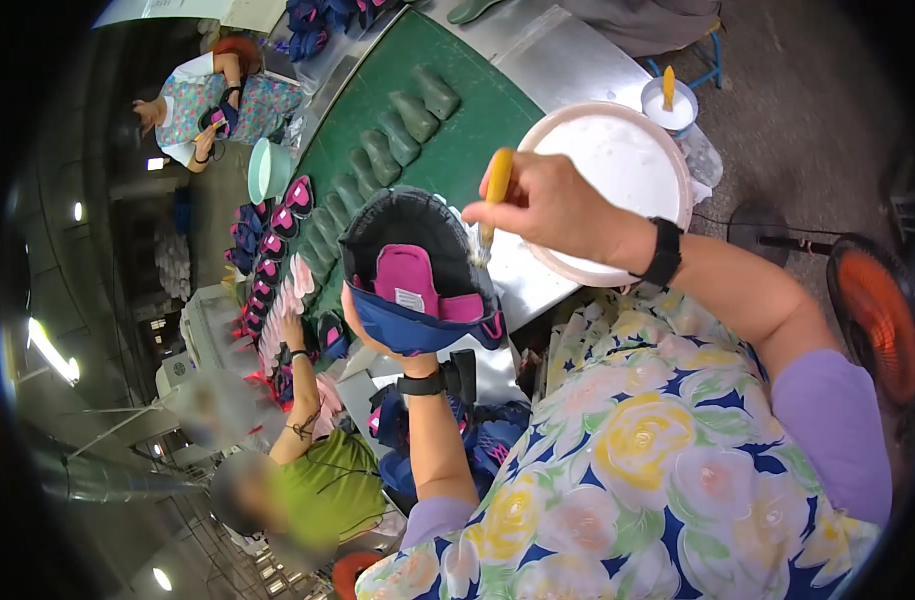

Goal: Apply adhesive to shoe uppers using a brush in a manufacturing environment.

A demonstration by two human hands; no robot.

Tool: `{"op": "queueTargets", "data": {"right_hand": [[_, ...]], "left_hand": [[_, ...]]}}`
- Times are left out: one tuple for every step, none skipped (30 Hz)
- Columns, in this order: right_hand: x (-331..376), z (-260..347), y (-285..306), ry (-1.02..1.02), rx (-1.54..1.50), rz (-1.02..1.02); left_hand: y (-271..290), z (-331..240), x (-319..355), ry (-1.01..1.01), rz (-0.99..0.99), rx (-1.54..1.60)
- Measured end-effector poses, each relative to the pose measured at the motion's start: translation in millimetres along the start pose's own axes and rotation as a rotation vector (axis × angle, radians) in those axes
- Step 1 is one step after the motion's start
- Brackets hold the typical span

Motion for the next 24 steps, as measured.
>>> {"op": "queueTargets", "data": {"right_hand": [[0, 1, -12, -0.022, 0.02, 0.021], [1, 1, -22, -0.069, 0.02, 0.05], [1, 2, -31, -0.113, 0.022, 0.079], [1, 7, -42, -0.137, 0.038, 0.108], [2, 9, -50, -0.137, 0.053, 0.108], [4, 6, -54, -0.22, 0.042, 0.111], [4, 3, -57, -0.285, 0.023, 0.127], [2, 1, -62, -0.29, 0.01, 0.079], [2, -3, -61, -0.298, 0.007, 0.03], [1, -10, -54, -0.29, 0.0, 0.009], [3, -20, -45, -0.29, 0.001, -0.02], [7, -30, -42, -0.311, -0.004, -0.016], [9, -39, -41, -0.334, -0.006, -0.012], [10, -46, -42, -0.344, -0.001, 0.026], [14, -53, -39, -0.368, 0.023, 0.048], [16, -57, -38, -0.386, 0.029, 0.068], [18, -62, -38, -0.404, 0.034, 0.091], [19, -68, -41, -0.443, 0.031, 0.1], [19, -73, -42, -0.487, 0.041, 0.104], [16, -76, -44, -0.499, 0.052, 0.116], [16, -81, -44, -0.507, 0.069, 0.106], [13, -85, -45, -0.511, 0.076, 0.105], [13, -92, -47, -0.525, 0.095, 0.083], [7, -99, -56, -0.533, 0.112, 0.113]], "left_hand": [[1, -5, 0, -0.12, -0.023, -0.066], [1, -9, -2, -0.24, -0.047, -0.132], [3, -6, -8, -0.244, -0.065, -0.133], [12, -4, -10, -0.274, -0.107, -0.184], [19, -2, -13, -0.306, -0.156, -0.241], [24, -2, -16, -0.296, -0.183, -0.322], [31, 1, -23, -0.271, -0.211, -0.387], [46, 16, -26, -0.235, -0.247, -0.457], [58, 37, -28, -0.195, -0.284, -0.512], [70, 58, -32, 0.067, -0.271, -0.405], [79, 85, -33, 0.323, -0.245, -0.27], [101, 123, -28, 0.402, -0.258, -0.207], [132, 169, -15, 0.343, -0.314, -0.263], [160, 207, -2, 0.288, -0.364, -0.317], [175, 230, 5, 0.294, -0.39, -0.309], [192, 265, 13, 0.637, -0.453, 0.008], [204, 299, 23, 0.967, -0.499, 0.344], [223, 322, 22, 0.946, -0.489, 0.51], [236, 344, 20, 0.927, -0.47, 0.68], [246, 355, 11, 0.967, -0.566, 0.574], [256, 377, 0, 0.917, -0.61, 0.561], [276, 398, -9, 0.86, -0.668, 0.545], [283, 409, -33, 0.796, -0.624, 0.616], [306, 427, -46, 0.702, -0.626, 0.475]]}}
Point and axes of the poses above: each hand's wrist, its own x-axis away from the middle knuckle, its own y-axis out of the back of the hand, z = x × y, the point moved 4 cm from there along -x, towards the middle knuckle, and after that the axes turned 14 degrees about y, right-handed, at the moved point
